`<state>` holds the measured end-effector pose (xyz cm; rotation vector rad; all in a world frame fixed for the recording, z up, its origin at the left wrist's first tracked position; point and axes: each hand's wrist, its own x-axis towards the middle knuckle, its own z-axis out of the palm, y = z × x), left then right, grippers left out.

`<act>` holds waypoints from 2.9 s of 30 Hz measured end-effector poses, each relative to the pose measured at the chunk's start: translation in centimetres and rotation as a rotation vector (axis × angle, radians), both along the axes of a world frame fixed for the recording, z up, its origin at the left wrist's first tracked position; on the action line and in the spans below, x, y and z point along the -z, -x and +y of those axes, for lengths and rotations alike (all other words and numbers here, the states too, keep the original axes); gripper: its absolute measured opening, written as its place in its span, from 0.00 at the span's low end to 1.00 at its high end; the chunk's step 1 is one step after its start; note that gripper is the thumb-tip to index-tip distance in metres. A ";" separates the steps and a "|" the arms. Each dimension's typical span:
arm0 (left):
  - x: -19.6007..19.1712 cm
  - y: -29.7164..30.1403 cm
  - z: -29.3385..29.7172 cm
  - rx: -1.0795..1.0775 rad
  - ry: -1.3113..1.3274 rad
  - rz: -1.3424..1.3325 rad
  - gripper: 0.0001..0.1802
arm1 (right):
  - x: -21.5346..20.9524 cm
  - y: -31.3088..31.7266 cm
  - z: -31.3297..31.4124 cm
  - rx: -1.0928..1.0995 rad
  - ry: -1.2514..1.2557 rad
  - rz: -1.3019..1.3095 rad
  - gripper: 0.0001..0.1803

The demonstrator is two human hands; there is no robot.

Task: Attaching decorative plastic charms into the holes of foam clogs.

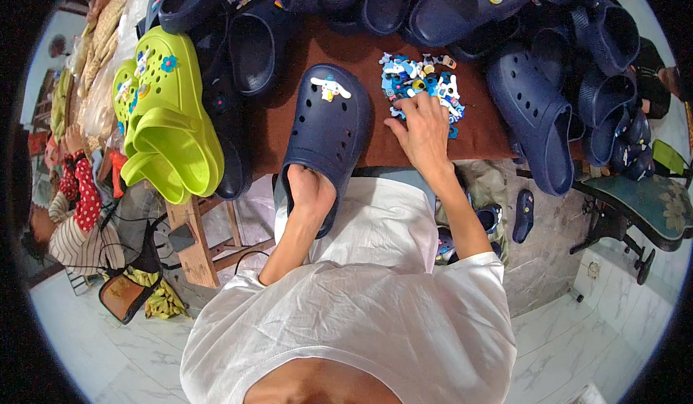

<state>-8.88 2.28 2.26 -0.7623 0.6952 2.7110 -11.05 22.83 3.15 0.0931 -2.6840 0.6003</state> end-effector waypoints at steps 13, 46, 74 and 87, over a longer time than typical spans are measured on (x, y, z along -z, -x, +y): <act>0.0 0.4 0.0 0.043 -0.019 0.007 0.26 | -0.8 0.8 -1.2 -0.030 0.321 -0.076 0.06; -0.8 1.6 0.9 0.114 0.002 0.056 0.30 | 0.4 4.1 -4.0 -0.218 0.822 -0.244 0.04; -0.7 1.8 0.7 0.113 -0.071 0.041 0.29 | -0.4 7.1 -3.6 -0.299 0.688 -0.230 0.13; -0.7 1.9 0.8 0.118 -0.061 0.047 0.29 | -0.9 6.9 -3.4 -0.310 0.650 -0.271 0.12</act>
